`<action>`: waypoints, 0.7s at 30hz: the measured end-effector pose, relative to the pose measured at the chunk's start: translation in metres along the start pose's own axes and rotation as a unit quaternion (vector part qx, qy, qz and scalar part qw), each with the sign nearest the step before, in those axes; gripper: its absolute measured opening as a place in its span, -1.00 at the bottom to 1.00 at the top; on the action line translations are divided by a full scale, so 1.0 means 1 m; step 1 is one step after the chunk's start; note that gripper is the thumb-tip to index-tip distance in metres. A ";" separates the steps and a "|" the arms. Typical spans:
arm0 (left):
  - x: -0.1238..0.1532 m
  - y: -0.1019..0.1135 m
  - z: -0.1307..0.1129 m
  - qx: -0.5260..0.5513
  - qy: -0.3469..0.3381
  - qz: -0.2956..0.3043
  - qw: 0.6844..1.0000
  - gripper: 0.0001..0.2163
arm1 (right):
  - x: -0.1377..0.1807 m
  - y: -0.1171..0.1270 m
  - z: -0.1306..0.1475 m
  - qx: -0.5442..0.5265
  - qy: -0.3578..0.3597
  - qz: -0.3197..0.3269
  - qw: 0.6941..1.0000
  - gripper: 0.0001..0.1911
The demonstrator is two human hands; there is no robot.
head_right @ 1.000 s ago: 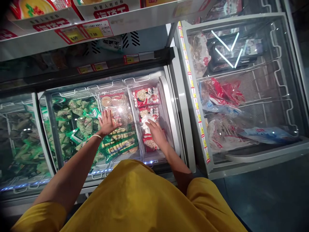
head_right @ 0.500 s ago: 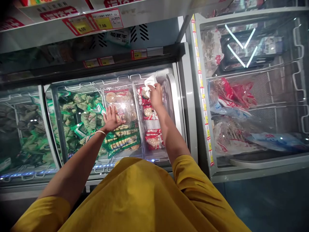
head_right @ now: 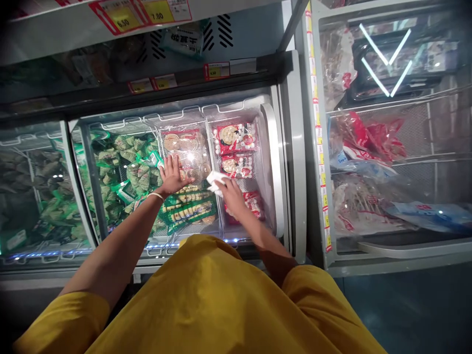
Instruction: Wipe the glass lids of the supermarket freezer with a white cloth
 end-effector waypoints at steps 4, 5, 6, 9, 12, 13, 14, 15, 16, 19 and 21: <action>0.000 0.000 -0.001 0.004 -0.001 0.007 1.000 0.17 | -0.096 0.048 -0.031 -0.005 -0.006 -0.081 0.997 -0.51; -0.001 0.000 -0.001 0.003 0.001 0.008 1.000 0.17 | -0.121 0.059 -0.039 -0.004 -0.005 -0.097 0.995 -0.52; -0.001 -0.001 -0.001 0.002 0.002 0.010 1.000 0.17 | -0.145 0.068 -0.045 0.001 -0.003 -0.110 0.994 -0.52; -0.001 -0.003 -0.001 0.008 0.001 0.015 1.000 0.16 | -0.202 0.086 -0.057 0.017 -0.002 -0.150 0.989 -0.51; -0.002 -0.007 0.000 0.022 -0.011 0.012 1.000 0.15 | -0.218 0.078 -0.050 0.010 -0.001 -0.178 0.984 -0.52; -0.002 -0.008 0.000 0.027 -0.013 0.008 1.000 0.15 | -0.213 0.070 -0.042 0.004 0.000 -0.178 0.984 -0.52; -0.002 -0.009 0.001 0.032 -0.015 0.004 0.999 0.14 | -0.204 0.060 -0.033 -0.001 0.000 -0.172 0.985 -0.53; -0.003 -0.010 0.001 0.037 -0.018 -0.001 0.999 0.14 | -0.190 0.049 -0.023 -0.006 0.001 -0.160 0.987 -0.53; -0.004 -0.010 0.002 0.042 -0.022 -0.006 0.999 0.14 | -0.173 0.036 -0.013 -0.010 0.001 -0.145 0.989 -0.53; -0.004 -0.007 0.002 0.058 -0.046 -0.015 0.997 0.13 | -0.119 0.003 0.013 -0.005 0.010 -0.090 0.996 -0.50; 0.001 -0.005 0.003 0.067 -0.067 -0.023 0.995 0.06 | -0.093 -0.008 0.020 0.018 0.025 -0.050 0.998 -0.47</action>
Point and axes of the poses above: each hand's wrist, its own x-axis away from the middle knuckle, its own y-axis out of the back of the hand, z = x × y, the point moved 3 cm from there along -x, towards the middle knuckle, and after that the axes turned 12 degrees about -x, right-handed, at the moved point
